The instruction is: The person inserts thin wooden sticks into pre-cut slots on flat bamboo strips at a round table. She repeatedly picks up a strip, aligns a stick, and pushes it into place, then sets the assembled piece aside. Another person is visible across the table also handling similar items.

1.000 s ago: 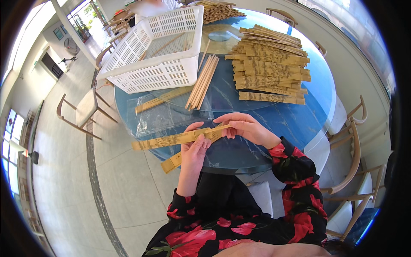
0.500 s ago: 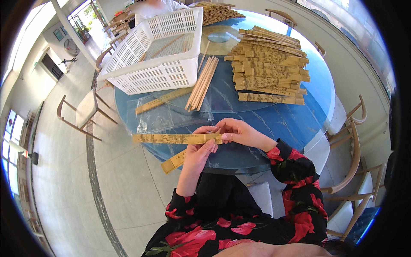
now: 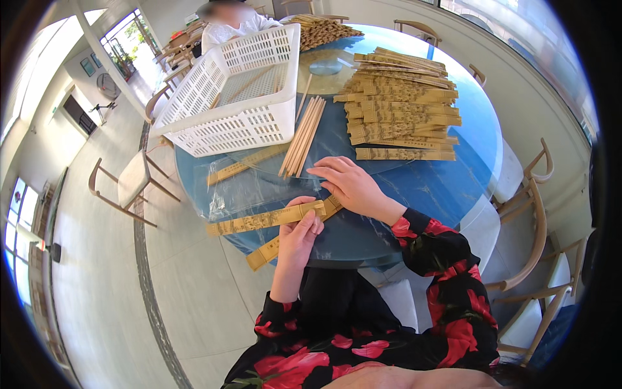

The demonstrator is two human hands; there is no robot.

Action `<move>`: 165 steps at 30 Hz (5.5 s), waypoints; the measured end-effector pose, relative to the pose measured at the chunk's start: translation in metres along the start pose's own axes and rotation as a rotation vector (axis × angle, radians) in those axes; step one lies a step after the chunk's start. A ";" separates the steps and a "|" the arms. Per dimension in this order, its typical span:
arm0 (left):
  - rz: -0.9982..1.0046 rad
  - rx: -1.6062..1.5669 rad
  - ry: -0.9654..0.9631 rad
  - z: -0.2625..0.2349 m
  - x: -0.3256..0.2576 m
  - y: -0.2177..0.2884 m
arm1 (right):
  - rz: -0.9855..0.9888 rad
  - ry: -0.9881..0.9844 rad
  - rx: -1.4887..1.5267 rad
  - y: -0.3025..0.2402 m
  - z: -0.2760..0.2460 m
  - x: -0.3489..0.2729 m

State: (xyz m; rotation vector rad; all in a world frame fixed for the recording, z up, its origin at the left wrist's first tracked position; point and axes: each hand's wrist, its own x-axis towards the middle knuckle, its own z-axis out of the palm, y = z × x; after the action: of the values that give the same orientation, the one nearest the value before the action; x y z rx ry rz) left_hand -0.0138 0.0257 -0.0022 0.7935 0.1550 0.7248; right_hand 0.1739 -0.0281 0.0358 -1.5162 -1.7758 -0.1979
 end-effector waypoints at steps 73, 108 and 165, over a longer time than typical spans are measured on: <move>0.150 -0.152 0.070 -0.006 -0.005 0.000 | 0.500 0.510 1.261 0.053 -0.078 -0.020; 0.154 -0.077 0.063 -0.001 -0.003 0.002 | 0.552 0.016 0.745 0.012 -0.077 -0.040; 0.418 0.164 0.456 -0.028 0.001 0.012 | 0.563 -0.051 1.602 0.014 -0.065 -0.041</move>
State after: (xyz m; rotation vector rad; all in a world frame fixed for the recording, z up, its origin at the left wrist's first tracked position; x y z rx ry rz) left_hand -0.0303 0.0486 -0.0136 0.8152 0.4731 1.2991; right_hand 0.2152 -0.0930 0.0500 -0.6594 -0.8450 1.2409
